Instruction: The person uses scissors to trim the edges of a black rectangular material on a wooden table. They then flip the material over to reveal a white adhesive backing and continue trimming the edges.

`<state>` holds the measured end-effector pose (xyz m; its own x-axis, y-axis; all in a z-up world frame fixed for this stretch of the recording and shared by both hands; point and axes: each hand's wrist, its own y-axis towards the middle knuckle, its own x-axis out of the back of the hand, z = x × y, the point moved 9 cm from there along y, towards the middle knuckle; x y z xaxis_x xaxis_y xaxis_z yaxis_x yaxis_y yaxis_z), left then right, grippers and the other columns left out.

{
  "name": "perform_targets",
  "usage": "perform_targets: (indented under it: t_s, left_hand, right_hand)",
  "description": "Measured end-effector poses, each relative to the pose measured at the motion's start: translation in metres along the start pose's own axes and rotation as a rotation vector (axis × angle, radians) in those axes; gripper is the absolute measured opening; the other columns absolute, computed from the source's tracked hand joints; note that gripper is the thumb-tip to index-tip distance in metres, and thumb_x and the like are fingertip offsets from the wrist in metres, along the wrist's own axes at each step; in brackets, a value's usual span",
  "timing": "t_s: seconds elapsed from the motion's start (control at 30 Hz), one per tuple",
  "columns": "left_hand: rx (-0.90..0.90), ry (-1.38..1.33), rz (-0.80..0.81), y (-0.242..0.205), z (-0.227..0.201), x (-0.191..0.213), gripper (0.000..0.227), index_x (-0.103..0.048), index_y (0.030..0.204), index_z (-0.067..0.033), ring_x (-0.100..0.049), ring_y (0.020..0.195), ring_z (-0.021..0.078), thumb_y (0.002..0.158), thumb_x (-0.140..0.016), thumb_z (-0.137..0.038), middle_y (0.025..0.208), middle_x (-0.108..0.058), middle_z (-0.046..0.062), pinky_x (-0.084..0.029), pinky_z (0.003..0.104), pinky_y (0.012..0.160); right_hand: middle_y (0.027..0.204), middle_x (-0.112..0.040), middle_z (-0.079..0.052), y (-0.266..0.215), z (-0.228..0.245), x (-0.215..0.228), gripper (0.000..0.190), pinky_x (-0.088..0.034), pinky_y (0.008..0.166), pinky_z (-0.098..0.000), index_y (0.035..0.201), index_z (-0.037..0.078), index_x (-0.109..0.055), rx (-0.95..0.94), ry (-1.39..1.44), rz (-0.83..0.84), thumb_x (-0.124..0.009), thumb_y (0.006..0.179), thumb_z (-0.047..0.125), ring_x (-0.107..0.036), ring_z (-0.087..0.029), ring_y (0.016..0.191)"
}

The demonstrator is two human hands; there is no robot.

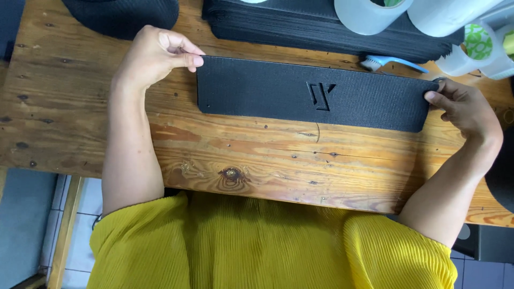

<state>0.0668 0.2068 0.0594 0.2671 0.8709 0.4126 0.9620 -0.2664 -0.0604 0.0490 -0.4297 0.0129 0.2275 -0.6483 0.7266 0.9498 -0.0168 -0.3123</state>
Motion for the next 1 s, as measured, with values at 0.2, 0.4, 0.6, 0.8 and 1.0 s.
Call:
perform_targets:
  t_s: [0.2,0.4,0.6,0.8,1.0]
  left_hand:
    - [-0.054,0.033,0.018,-0.001,-0.007,0.001,0.009,-0.077,0.103,-0.0065,-0.066,0.080,0.0041,0.096,-0.080,-0.012,0.085,-0.075,0.004,-0.051,0.016,0.080]
    - [-0.095,0.077,-0.003,0.001,-0.004,0.002,0.009,-0.078,0.107,-0.0052,-0.066,0.077,0.0059,0.098,-0.078,-0.007,0.084,-0.074,0.006,-0.050,0.018,0.075]
    - [-0.084,0.152,-0.043,0.002,-0.006,0.002,0.008,-0.077,0.107,-0.0060,-0.070,0.076,0.0073,0.099,-0.075,-0.006,0.086,-0.076,0.007,-0.053,0.019,0.078]
    - [-0.016,0.135,0.020,0.009,0.007,-0.012,0.009,-0.072,0.111,-0.0040,-0.074,0.073,0.0148,0.104,-0.066,-0.007,0.088,-0.073,0.009,-0.054,0.022,0.069]
    - [0.031,0.097,0.050,0.011,0.009,-0.021,0.040,-0.069,0.121,-0.0143,-0.063,0.080,0.0070,0.085,-0.084,-0.008,0.094,-0.077,0.006,-0.049,0.021,0.081]
  right_hand:
    - [0.091,-0.060,-0.001,-0.002,-0.001,0.003,0.032,-0.038,0.074,-0.0356,0.094,0.014,-0.052,-0.010,-0.034,-0.046,-0.064,0.120,0.028,-0.058,-0.013,0.094]
    - [0.089,-0.059,0.000,0.003,-0.010,-0.002,0.026,-0.036,0.072,-0.0334,0.097,0.016,-0.055,-0.050,0.020,-0.014,-0.068,0.115,0.029,-0.054,-0.011,0.088]
    - [0.091,-0.060,0.002,0.006,-0.009,-0.005,0.025,-0.037,0.074,-0.0342,0.098,0.017,-0.054,-0.055,0.004,0.011,-0.067,0.115,0.030,-0.054,-0.011,0.090]
    - [0.090,-0.057,0.000,0.004,0.002,-0.007,0.028,-0.038,0.074,-0.0365,0.095,0.015,-0.054,-0.047,-0.037,0.007,-0.065,0.116,0.031,-0.050,-0.014,0.087]
    - [0.091,-0.061,-0.002,0.003,0.000,-0.001,0.030,-0.039,0.074,-0.0381,0.094,0.014,-0.054,-0.064,-0.087,-0.050,-0.068,0.115,0.029,-0.058,-0.015,0.090]
